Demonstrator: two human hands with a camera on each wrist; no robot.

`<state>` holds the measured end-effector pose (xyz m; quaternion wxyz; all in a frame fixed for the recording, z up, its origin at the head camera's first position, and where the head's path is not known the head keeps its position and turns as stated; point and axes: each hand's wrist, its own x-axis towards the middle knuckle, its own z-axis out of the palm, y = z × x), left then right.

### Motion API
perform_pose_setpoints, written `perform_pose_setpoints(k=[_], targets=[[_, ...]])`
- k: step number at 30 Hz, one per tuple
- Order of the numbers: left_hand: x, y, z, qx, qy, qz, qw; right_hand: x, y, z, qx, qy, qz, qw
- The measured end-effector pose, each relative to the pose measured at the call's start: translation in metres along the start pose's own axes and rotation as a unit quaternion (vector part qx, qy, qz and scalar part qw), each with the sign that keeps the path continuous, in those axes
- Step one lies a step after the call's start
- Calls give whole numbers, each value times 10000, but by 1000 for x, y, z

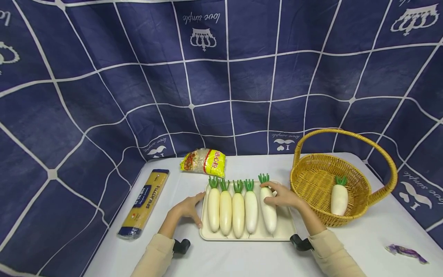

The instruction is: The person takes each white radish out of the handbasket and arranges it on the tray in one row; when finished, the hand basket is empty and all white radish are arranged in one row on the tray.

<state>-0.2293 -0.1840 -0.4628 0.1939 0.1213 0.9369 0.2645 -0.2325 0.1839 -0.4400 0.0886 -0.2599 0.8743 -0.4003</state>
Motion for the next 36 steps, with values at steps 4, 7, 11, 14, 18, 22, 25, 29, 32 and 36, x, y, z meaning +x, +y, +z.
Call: perform_pose_setpoints(k=[4,7,11,14,18,22,25,29,32,36], targets=[[0,0,0,-10,16,10,10000,2,5,5,-204,-4,26,9998],[-1,0,0,-16,23,-8,10000,2,7,8,-271,-47,104,9996],[-1,2,-1,-28,13,-35,10000,2,9,12,-373,-68,240,9990],[-1,2,-1,-33,1,-48,10000,3,10,15,-456,-69,351,9983],[-1,2,-1,-18,11,-49,10000,4,11,19,-527,-75,352,9980],[-1,2,-1,-27,12,-63,10000,4,12,20,-495,-46,291,9983],[-1,1,-1,-29,-5,-72,10000,5,11,20,-495,-42,274,9984],[-1,2,-1,-8,-7,-58,10000,5,11,20,-529,-86,229,9983],[-2,3,-1,22,4,-68,10000,4,12,19,-557,-119,116,9983],[-2,3,-1,27,10,-104,9999,4,14,18,-609,-115,-12,9981]])
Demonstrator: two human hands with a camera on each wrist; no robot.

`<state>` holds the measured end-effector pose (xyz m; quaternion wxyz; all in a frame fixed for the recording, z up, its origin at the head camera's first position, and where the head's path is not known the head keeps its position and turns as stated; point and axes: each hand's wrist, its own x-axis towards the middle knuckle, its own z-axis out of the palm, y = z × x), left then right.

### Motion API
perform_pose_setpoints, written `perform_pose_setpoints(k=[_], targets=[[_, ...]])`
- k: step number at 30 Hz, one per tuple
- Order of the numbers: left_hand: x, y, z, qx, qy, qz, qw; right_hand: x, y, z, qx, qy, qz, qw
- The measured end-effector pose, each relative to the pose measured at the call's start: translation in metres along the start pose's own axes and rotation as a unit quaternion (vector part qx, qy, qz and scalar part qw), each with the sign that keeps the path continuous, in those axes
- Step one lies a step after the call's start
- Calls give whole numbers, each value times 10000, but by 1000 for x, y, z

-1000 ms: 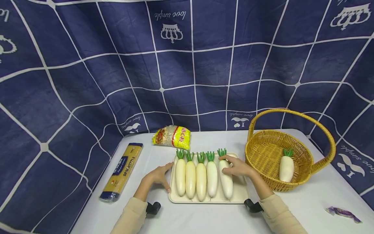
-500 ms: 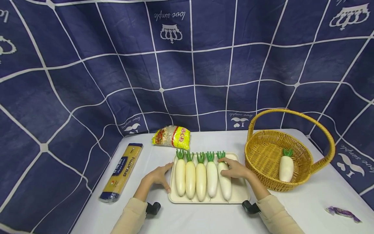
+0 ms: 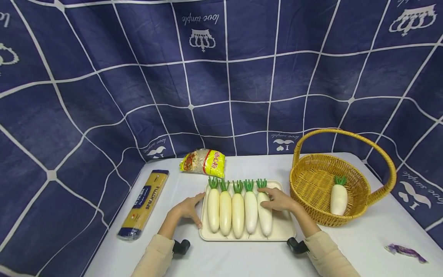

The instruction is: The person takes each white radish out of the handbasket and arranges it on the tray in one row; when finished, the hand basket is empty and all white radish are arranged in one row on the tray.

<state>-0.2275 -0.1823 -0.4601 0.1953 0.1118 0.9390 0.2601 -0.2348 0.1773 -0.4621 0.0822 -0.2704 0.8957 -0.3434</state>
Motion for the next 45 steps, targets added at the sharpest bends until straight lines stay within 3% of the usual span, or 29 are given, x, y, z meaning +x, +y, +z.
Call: perform_pose_setpoints(k=[8,16,20,27,30,33,40,45], targets=[[0,0,0,13,3,-25,10000,0,1,1,74,40,168,9998],[1,-1,-1,20,7,3,10000,-2,-4,0,641,-82,637,9959],[1,-1,-1,25,17,-23,10000,-2,-9,-1,638,-35,811,9947],[1,-1,0,18,9,-12,10000,-6,-14,-5,-144,175,639,9977],[1,-2,1,-21,-6,-9,10000,-10,-18,-10,-228,240,614,9976],[1,-3,1,-46,-9,-7,10000,-13,-22,-17,-209,289,495,9981],[1,-2,1,-15,11,-35,10000,-21,-29,-42,585,298,327,9973],[0,0,0,8,18,-30,10000,-29,-31,-68,549,523,203,9969]])
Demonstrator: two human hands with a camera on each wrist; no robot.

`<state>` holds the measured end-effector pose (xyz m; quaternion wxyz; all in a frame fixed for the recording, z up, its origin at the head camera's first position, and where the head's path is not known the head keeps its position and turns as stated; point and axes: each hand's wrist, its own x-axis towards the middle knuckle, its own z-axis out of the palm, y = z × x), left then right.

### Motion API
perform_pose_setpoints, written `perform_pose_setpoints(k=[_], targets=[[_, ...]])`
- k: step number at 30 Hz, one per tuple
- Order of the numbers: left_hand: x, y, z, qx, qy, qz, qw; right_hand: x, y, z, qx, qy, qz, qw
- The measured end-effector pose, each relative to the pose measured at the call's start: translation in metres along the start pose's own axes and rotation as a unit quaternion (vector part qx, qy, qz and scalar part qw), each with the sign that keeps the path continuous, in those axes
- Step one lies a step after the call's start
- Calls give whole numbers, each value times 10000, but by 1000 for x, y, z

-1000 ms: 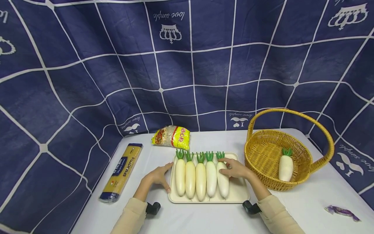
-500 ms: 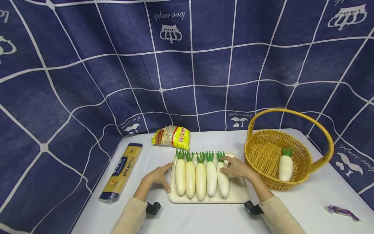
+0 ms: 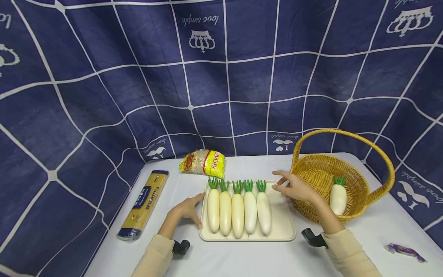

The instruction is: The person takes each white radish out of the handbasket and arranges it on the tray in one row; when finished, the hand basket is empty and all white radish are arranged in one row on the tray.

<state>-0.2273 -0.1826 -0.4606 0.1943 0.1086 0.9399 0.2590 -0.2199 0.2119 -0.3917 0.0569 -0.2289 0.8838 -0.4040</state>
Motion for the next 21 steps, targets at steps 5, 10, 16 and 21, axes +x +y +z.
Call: perform_pose_setpoints(k=[5,10,16,21], targets=[[-1,1,-1,-3,-6,-30,10000,-5,8,-25,-126,347,30,9993],[0,1,-1,20,-28,-7,10000,-14,19,-47,-213,621,222,9976],[0,1,0,41,-23,-29,10000,-21,31,-72,-359,702,586,9952],[0,0,-1,52,-34,-37,10000,-24,45,-87,-458,677,913,9925]])
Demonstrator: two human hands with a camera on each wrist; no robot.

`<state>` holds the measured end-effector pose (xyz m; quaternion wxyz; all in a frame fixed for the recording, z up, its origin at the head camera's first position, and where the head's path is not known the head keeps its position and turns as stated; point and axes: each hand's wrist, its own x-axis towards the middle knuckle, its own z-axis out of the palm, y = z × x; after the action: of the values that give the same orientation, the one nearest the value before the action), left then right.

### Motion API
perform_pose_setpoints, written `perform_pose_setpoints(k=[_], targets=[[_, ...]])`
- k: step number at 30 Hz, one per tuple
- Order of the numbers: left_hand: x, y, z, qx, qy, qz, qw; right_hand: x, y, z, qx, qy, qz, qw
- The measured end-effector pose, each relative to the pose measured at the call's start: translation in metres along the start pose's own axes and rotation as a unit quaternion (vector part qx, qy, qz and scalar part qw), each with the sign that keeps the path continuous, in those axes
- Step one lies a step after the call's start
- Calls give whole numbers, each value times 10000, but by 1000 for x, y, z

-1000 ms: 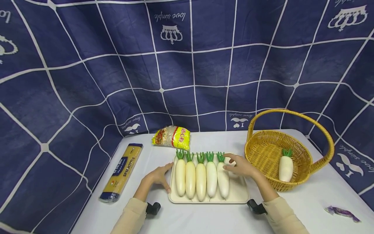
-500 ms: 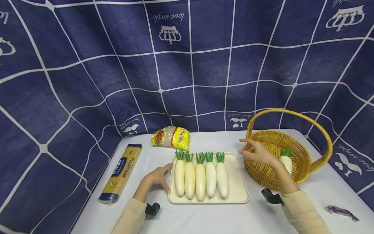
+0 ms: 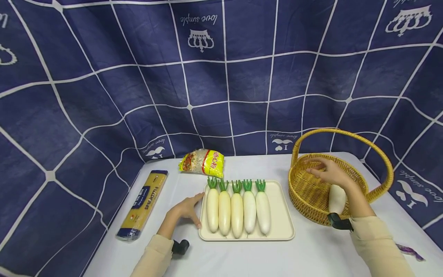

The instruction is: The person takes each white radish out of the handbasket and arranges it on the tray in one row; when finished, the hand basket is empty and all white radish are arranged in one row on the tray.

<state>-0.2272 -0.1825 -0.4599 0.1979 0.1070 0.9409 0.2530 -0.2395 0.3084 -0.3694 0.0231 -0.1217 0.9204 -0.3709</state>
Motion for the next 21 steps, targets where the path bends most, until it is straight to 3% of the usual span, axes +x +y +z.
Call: perform_pose_setpoints(k=[11,17,21], targets=[[-1,1,0,-18,5,14,10000,4,23,-15,-408,-157,648,9969],[0,1,-1,0,3,32,10000,2,35,-19,-323,-258,1335,9902],[0,0,0,35,8,62,10000,2,43,-21,-285,-314,1584,9865]])
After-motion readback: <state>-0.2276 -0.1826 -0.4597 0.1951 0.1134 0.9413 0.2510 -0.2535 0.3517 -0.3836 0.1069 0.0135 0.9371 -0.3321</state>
